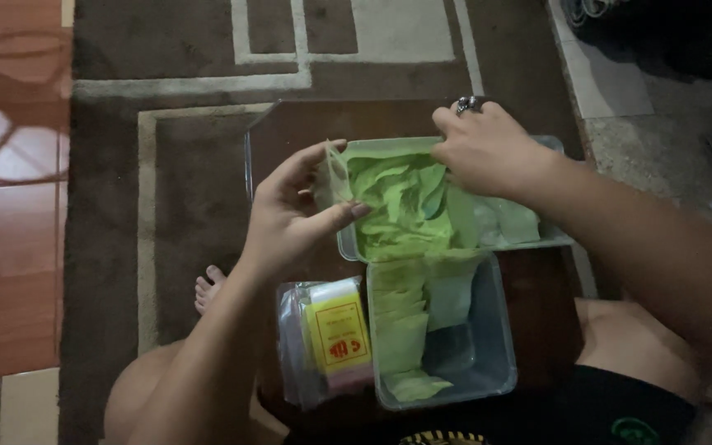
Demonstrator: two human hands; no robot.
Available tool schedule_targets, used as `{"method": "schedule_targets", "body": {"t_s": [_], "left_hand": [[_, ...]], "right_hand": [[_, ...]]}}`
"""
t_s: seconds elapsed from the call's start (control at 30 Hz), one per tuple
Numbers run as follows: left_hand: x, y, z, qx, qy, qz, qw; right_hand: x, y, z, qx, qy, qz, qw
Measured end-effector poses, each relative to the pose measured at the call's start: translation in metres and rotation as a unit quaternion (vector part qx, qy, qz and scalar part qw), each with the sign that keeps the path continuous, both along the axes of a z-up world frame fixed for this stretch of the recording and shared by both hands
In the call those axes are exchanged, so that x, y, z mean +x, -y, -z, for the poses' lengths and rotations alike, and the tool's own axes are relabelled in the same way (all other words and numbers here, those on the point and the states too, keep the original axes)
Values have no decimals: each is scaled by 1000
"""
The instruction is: Arranging and stacking thin green wrappers into plastic containers
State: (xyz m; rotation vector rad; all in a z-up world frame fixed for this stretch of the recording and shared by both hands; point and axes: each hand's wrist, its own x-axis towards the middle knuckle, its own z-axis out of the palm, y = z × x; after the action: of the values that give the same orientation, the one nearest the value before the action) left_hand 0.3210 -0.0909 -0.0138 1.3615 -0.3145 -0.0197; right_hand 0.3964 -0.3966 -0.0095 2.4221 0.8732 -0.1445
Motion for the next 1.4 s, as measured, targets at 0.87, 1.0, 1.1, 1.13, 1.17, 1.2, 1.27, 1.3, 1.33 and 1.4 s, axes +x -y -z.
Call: {"method": "schedule_targets", "body": {"t_s": [0.87, 1.0, 1.1, 1.13, 1.17, 1.2, 1.27, 1.3, 1.33, 1.4], "left_hand": [[-3, 7, 5, -24, 16, -2, 1000], [-4, 9, 10, -2, 30, -23, 999], [-3, 13, 11, 0, 24, -28, 999], [-1, 14, 9, 0, 26, -27, 999], [-2, 14, 7, -8, 19, -28, 999], [-2, 14, 6, -15, 12, -30, 999], [-5, 16, 9, -14, 20, -33, 999], [-4, 17, 10, -15, 34, -41, 998], [-2, 19, 8, -16, 37, -41, 998], [-3, 22, 7, -17, 53, -38, 998]], "right_hand": [[-62, -22, -14, 607, -82, 257, 748], [-58, -11, -16, 589, -37, 199, 782], [-45, 10, 3, 596, 6, 219, 773], [-43, 8, 10, 596, 8, 219, 773], [-45, 6, 18, 614, 18, 227, 755], [-46, 4, 26, 632, 28, 236, 738], [-54, -2, 24, 641, 32, 255, 723], [-54, -5, 21, 649, 39, 266, 711], [-48, 2, 26, 650, 41, 264, 712], [-45, 16, 37, 678, 76, 291, 671]]}}
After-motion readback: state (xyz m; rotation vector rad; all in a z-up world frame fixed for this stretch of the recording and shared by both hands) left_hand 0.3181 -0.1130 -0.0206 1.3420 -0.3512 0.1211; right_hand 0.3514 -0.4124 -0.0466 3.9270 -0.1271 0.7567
